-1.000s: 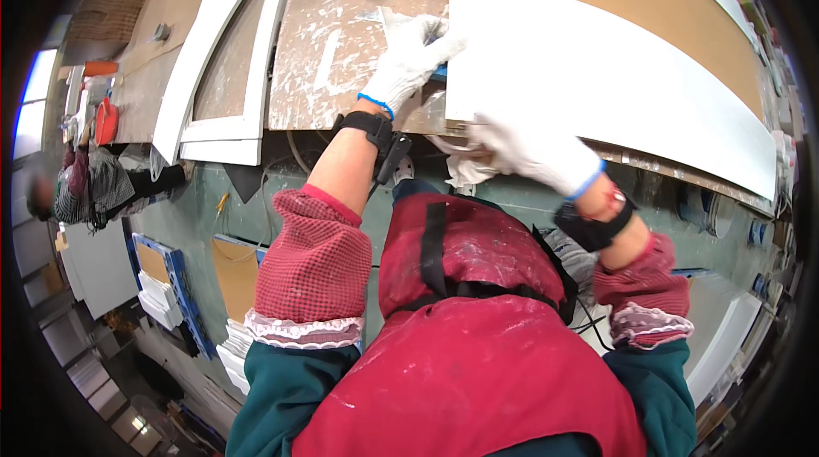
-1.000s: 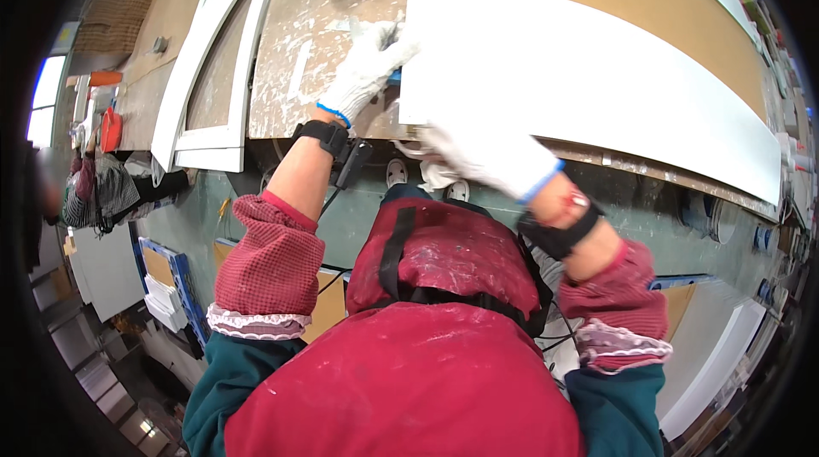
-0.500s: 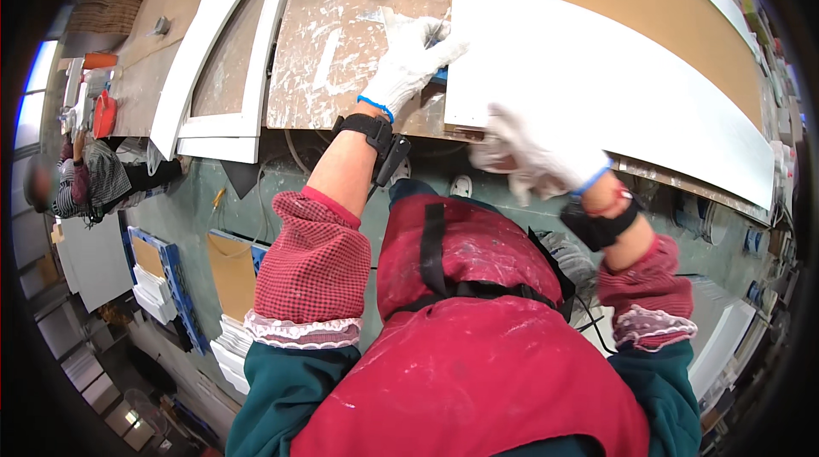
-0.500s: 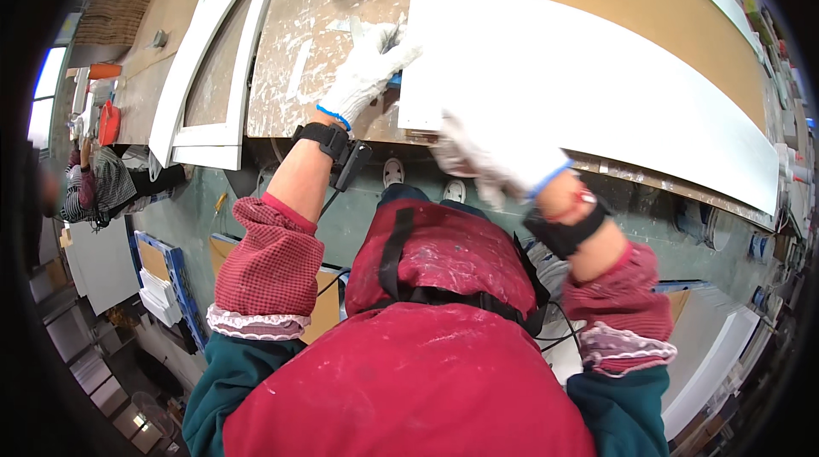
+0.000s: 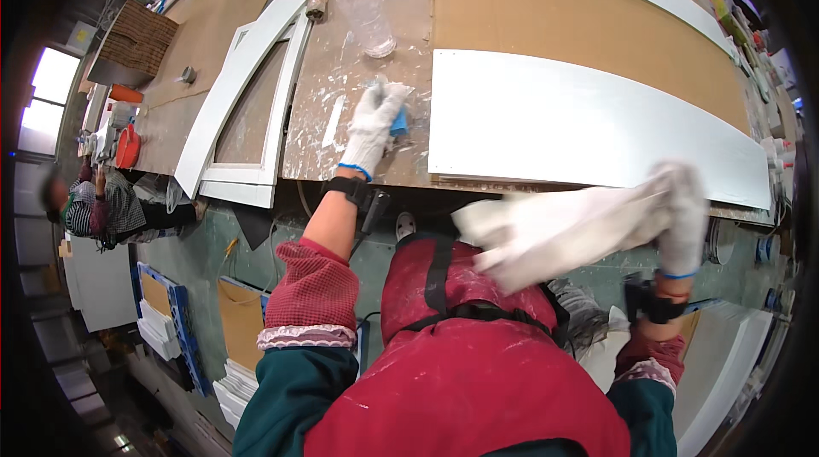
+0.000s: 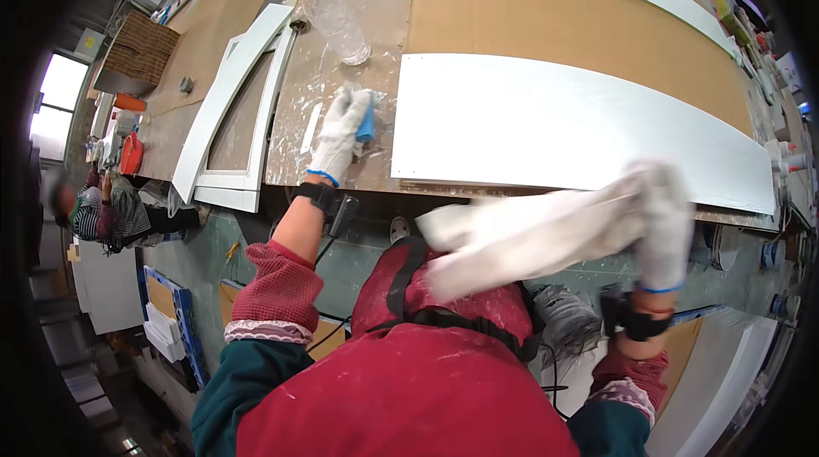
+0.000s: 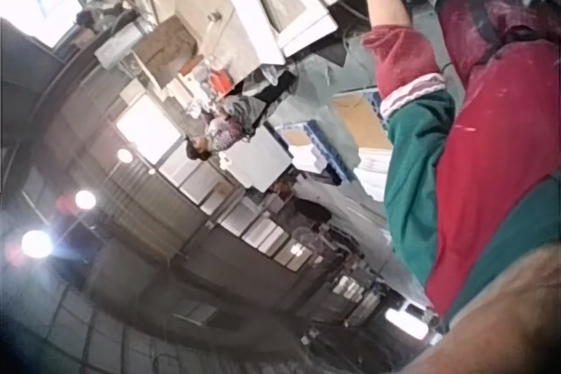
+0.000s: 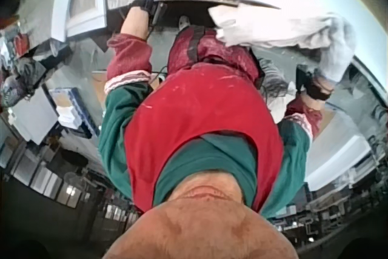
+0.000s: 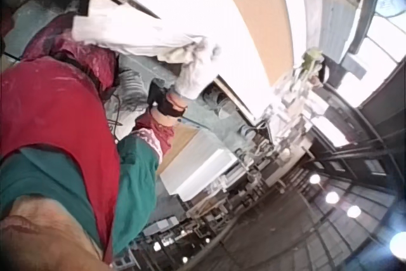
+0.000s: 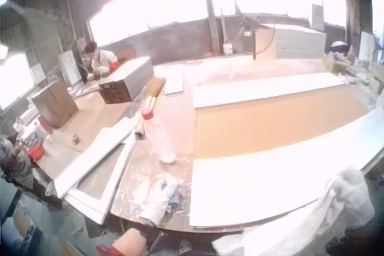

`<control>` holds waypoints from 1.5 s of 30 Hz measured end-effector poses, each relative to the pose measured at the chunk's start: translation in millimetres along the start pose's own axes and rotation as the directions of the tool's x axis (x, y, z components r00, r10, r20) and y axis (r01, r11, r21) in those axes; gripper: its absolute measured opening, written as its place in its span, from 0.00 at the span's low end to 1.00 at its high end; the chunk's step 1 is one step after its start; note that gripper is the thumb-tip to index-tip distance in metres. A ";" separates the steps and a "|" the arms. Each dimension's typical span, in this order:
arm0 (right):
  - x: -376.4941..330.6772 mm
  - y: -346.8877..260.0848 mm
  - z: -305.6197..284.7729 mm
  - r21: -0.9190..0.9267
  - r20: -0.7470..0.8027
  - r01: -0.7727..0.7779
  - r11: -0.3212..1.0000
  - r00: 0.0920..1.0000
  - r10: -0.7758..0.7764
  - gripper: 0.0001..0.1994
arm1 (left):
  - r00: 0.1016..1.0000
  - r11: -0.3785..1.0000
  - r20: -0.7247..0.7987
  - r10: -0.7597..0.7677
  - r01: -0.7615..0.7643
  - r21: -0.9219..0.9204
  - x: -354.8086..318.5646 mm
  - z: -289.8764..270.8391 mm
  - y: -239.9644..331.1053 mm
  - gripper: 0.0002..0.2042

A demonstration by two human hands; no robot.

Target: Cleaning and applying white filling paste to the edges and surfaces of white furniture panels for finishing.

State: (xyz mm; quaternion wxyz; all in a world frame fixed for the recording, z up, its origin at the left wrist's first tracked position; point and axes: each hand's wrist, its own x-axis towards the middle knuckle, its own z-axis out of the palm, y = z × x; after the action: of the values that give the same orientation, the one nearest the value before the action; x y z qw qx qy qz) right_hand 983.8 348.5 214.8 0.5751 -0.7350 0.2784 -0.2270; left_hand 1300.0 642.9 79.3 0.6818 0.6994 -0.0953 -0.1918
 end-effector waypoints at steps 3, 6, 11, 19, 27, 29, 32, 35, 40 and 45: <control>33.3 30.2 -119.8 0.178 -0.251 0.110 0.978 0.966 -0.063 0.14 | 0.998 0.997 -0.031 -0.062 0.061 -0.044 -14.1 -6.0 25.1 0.23; 65.3 80.2 -136.6 -0.689 -0.132 0.132 0.712 0.944 -0.303 0.19 | 0.996 0.996 -0.056 -0.068 0.071 0.054 -30.2 -28.3 22.7 0.23; 62.6 88.9 12.2 -0.986 0.036 0.061 0.156 0.986 -0.161 0.38 | 0.989 0.998 -0.136 -0.064 0.060 -0.030 -80.8 -34.3 24.3 0.20; 70.0 73.4 58.5 -0.948 0.169 0.207 0.244 0.971 -0.167 0.38 | 0.955 0.969 -0.213 -0.207 0.170 -0.179 -112.2 -53.3 19.6 0.15; 40.1 29.4 213.1 -0.688 0.512 0.607 0.397 0.794 -0.328 0.26 | 0.979 0.984 -0.189 -0.076 0.043 -0.172 -72.0 -63.3 14.4 0.17; 43.6 5.3 233.7 -0.305 0.796 0.795 0.524 0.515 -0.318 0.20 | 0.980 0.975 -0.165 -0.107 0.071 -0.211 -64.3 -69.5 15.1 0.16; 65.7 21.9 202.2 -0.288 0.693 0.742 0.606 0.598 -0.402 0.18 | 0.977 0.965 -0.168 -0.130 0.086 -0.248 -59.6 -75.9 19.1 0.17; 100.0 67.6 107.4 -0.674 0.170 0.381 0.633 0.914 -0.369 0.15 | 0.978 0.965 -0.184 -0.100 0.050 -0.259 -61.2 -90.1 11.3 0.17; 125.4 55.5 43.0 -0.792 -0.046 0.116 0.599 0.968 -0.248 0.14 | 0.945 0.970 -0.300 -0.128 0.056 -0.238 -65.6 -107.5 15.6 0.17; 124.0 62.2 157.2 -0.716 0.223 0.416 0.560 0.897 -0.381 0.13 | 0.961 0.973 -0.275 -0.031 -0.033 -0.227 -56.3 -112.5 21.6 0.15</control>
State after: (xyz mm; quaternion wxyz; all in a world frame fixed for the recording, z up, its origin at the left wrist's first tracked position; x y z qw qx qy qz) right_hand 1169.4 367.0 119.0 0.1605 -0.9530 0.1609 -0.2002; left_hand 1296.4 767.3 108.1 0.7646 0.6360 0.0233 -0.1017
